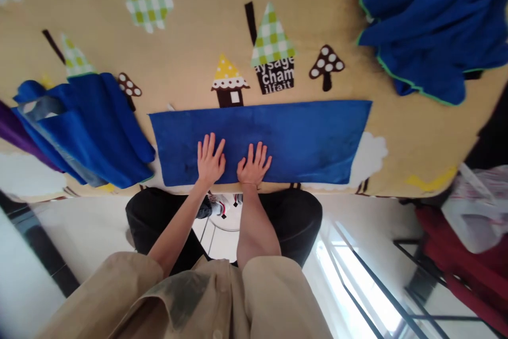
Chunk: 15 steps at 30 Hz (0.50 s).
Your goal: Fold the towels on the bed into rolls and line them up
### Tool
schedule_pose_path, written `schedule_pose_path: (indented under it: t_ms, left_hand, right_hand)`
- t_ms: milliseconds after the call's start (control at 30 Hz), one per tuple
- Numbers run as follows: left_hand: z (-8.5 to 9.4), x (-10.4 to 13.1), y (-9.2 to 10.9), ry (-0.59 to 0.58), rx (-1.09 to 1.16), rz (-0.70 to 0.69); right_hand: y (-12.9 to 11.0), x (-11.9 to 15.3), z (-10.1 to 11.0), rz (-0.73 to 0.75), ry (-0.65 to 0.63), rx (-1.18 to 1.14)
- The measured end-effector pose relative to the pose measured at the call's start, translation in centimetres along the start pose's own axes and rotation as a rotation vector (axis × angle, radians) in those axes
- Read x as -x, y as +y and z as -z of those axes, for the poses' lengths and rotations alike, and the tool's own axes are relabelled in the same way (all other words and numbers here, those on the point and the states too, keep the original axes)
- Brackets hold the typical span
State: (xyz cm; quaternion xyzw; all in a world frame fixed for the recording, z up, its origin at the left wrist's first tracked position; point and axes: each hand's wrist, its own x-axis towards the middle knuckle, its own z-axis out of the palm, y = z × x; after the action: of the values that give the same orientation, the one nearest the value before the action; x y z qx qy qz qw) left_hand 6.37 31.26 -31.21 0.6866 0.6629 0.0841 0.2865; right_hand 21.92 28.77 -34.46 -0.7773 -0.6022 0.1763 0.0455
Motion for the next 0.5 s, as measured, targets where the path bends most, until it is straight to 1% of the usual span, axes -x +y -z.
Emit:
schedule_pose_path:
  t_ms: [67, 133, 233, 367, 433, 500]
  left_hand:
    - [-0.8, -1.5, 0.0, 0.031, 0.0, 0.021]
    - [-1.3, -2.1, -0.5, 0.063, -0.006, 0.03]
    - [-1.5, -2.1, -0.9, 0.081, 0.015, 0.019]
    - [-1.3, -2.2, -0.8, 0.096, 0.032, 0.014]
    - [-1.3, -2.4, -0.7, 0.105, 0.037, 0.007]
    - [-1.4, -2.6, -0.7, 0.111, 0.058, 0.012]
  right_hand:
    - [0.0, -0.1, 0.0, 0.005, 0.004, 0.022]
    - [0.0, -0.2, 0.0, 0.016, 0.013, 0.037]
    - [0.1, -0.5, 0.2, 0.017, -0.004, 0.043]
    - [-0.5, -0.7, 0.6, -0.007, -0.047, 0.04]
    - [-1.0, -0.7, 1.0, -0.005, -0.036, 0.048]
    - [-0.9, -0.6, 1.5, 0.029, -0.027, 0.049]
